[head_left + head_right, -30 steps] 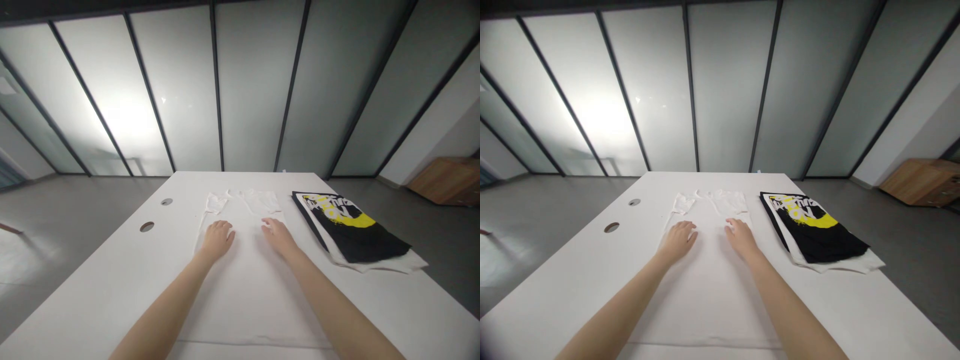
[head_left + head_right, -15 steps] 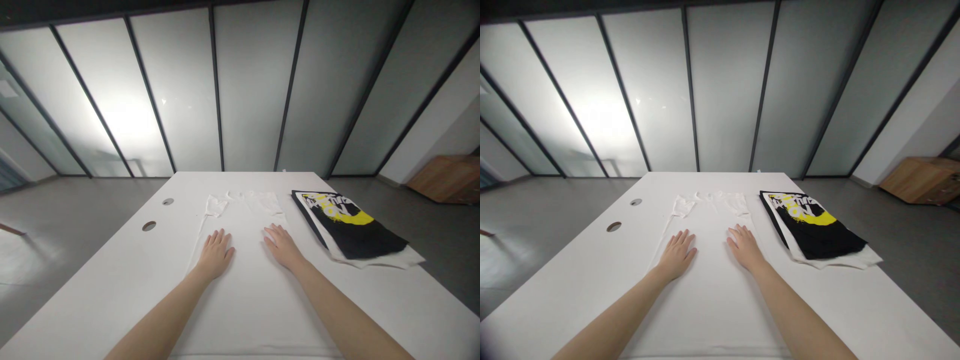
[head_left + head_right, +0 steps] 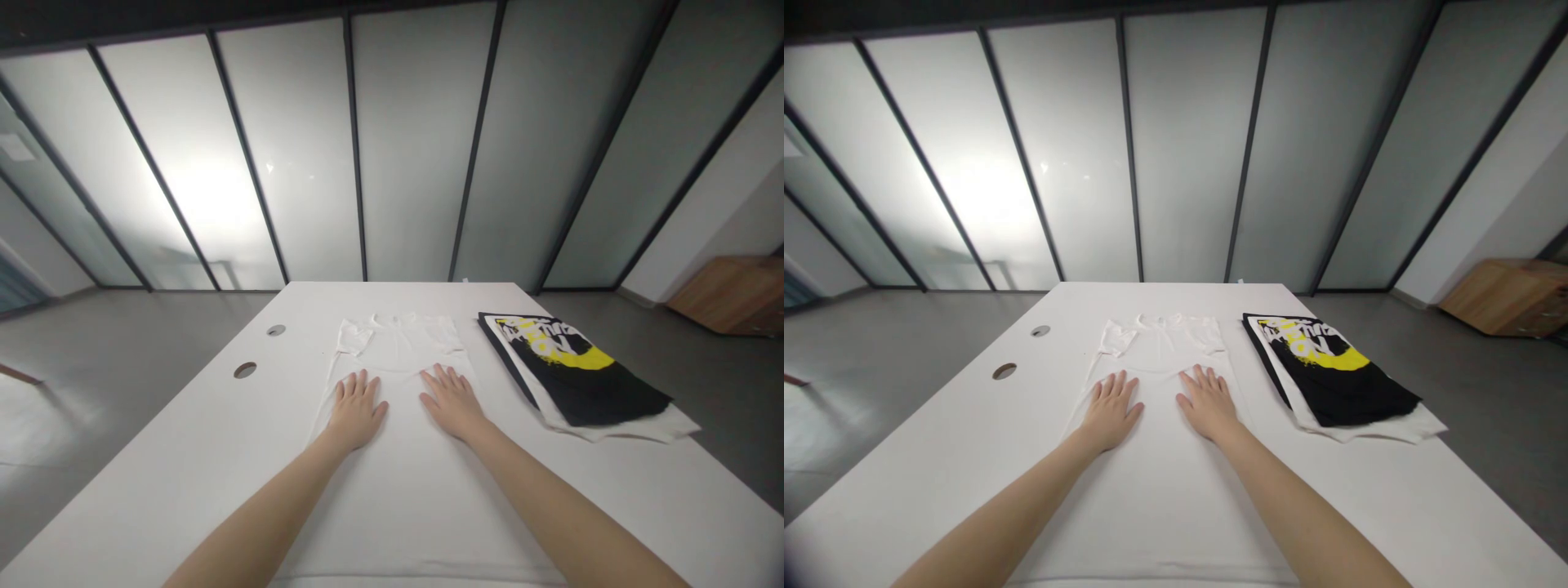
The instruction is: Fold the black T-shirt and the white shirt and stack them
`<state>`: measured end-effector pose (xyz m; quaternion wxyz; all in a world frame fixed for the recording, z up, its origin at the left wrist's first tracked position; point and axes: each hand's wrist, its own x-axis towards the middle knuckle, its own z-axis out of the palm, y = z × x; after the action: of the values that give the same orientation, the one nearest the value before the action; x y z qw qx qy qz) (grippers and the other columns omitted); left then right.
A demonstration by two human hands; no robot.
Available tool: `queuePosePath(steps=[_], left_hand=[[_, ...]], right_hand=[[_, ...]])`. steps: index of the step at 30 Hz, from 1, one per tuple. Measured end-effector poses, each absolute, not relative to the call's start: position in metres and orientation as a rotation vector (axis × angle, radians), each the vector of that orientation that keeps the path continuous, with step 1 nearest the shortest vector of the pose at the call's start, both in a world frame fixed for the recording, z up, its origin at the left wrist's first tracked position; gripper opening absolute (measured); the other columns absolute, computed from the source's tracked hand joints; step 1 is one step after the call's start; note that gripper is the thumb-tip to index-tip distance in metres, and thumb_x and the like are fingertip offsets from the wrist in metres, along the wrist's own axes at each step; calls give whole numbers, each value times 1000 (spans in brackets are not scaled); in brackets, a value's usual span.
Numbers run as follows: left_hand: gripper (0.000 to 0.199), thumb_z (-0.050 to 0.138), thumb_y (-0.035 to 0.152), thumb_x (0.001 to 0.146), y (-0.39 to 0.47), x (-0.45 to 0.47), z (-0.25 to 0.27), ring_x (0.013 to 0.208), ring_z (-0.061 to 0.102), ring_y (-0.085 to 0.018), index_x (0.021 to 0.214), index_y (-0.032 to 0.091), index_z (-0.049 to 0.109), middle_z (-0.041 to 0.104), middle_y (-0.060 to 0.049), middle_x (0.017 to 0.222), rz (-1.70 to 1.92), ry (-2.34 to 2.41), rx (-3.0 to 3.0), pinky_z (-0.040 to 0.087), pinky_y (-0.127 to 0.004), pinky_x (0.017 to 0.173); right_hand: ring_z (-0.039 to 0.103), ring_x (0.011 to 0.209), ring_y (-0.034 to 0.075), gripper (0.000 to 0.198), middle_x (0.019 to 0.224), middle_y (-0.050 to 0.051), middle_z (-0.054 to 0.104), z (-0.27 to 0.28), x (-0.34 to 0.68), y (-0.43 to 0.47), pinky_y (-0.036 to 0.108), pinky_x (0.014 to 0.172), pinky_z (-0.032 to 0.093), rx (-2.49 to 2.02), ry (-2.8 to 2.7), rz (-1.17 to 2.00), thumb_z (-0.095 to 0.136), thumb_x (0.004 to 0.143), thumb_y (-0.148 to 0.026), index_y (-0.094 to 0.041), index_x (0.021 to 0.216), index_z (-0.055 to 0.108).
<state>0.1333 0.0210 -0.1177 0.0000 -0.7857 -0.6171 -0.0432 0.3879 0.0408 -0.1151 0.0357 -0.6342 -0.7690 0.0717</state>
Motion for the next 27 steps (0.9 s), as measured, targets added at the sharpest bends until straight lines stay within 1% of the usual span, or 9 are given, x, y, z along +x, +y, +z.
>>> queuePosePath(steps=[4, 9, 15, 18, 21, 22, 24, 26, 27], left_hand=[[66, 38, 57, 106, 42, 130, -117, 158, 29, -42, 162, 22, 43, 30, -17, 174, -108, -1936, -2471, 25, -60, 125], [65, 37, 58, 106, 87, 124, -119, 160, 26, -39, 161, 25, 42, 29, -15, 174, -130, -1940, -2481, 22, -60, 126], [58, 44, 54, 105, 133, 117, -117, 159, 29, -34, 156, 27, 48, 35, -11, 172, -202, -1957, -2504, 23, -56, 128], [51, 50, 49, 104, 141, 116, -119, 157, 34, -32, 151, 27, 55, 42, -10, 169, -317, -1952, -2506, 26, -54, 127], [44, 55, 41, 103, 137, 115, -120, 151, 44, -33, 140, 20, 63, 51, -15, 161, -506, -1968, -2470, 33, -53, 125], [40, 52, 39, 104, 134, 114, -119, 148, 47, -32, 136, 18, 66, 54, -16, 158, -557, -1968, -2459, 35, -51, 124], [38, 40, 33, 109, 123, 111, -116, 143, 53, -27, 127, 17, 69, 60, -15, 152, -631, -1949, -2446, 39, -45, 121], [45, 27, 28, 111, 110, 109, -112, 137, 57, -22, 120, 18, 70, 65, -12, 145, -751, -1889, -2451, 42, -38, 118], [47, 24, 27, 112, 103, 108, -111, 133, 59, -20, 117, 19, 70, 67, -11, 141, -820, -1852, -2458, 44, -37, 117]], right_hand=[[20, 162, 38, 64, 177, 12, 22, -116, 385, 60, 55, 128, 14, -1965, -2354, 202, 39, 108, -50, -27, 167, 36], [21, 161, 37, 64, 176, 13, 24, -120, 383, 99, 55, 127, 17, -1962, -2329, 183, 40, 108, -52, -27, 166, 38], [35, 155, 38, 55, 168, 16, 41, -121, 379, 138, 55, 123, 25, -1822, -2282, 107, 49, 105, -45, -23, 156, 54], [45, 148, 32, 44, 158, 15, 54, -116, 380, 142, 45, 122, 29, -1729, -2271, 69, 47, 106, -34, -19, 142, 65], [55, 133, 25, 40, 141, 14, 67, -111, 385, 136, 36, 115, 34, -1637, -2238, 33, 38, 108, -28, -17, 126, 72], [58, 127, 25, 41, 134, 14, 69, -110, 387, 132, 35, 112, 36, -1618, -2225, 24, 36, 109, -28, -16, 120, 74], [60, 117, 25, 42, 122, 13, 73, -108, 390, 122, 34, 107, 39, -1594, -2208, 18, 34, 110, -28, -16, 112, 74], [61, 112, 24, 41, 115, 11, 74, -108, 392, 109, 33, 103, 40, -1583, -2208, 26, 35, 110, -28, -17, 108, 74], [61, 110, 23, 41, 113, 10, 74, -108, 392, 103, 32, 102, 40, -1582, -2213, 35, 35, 110, -29, -17, 107, 74]])
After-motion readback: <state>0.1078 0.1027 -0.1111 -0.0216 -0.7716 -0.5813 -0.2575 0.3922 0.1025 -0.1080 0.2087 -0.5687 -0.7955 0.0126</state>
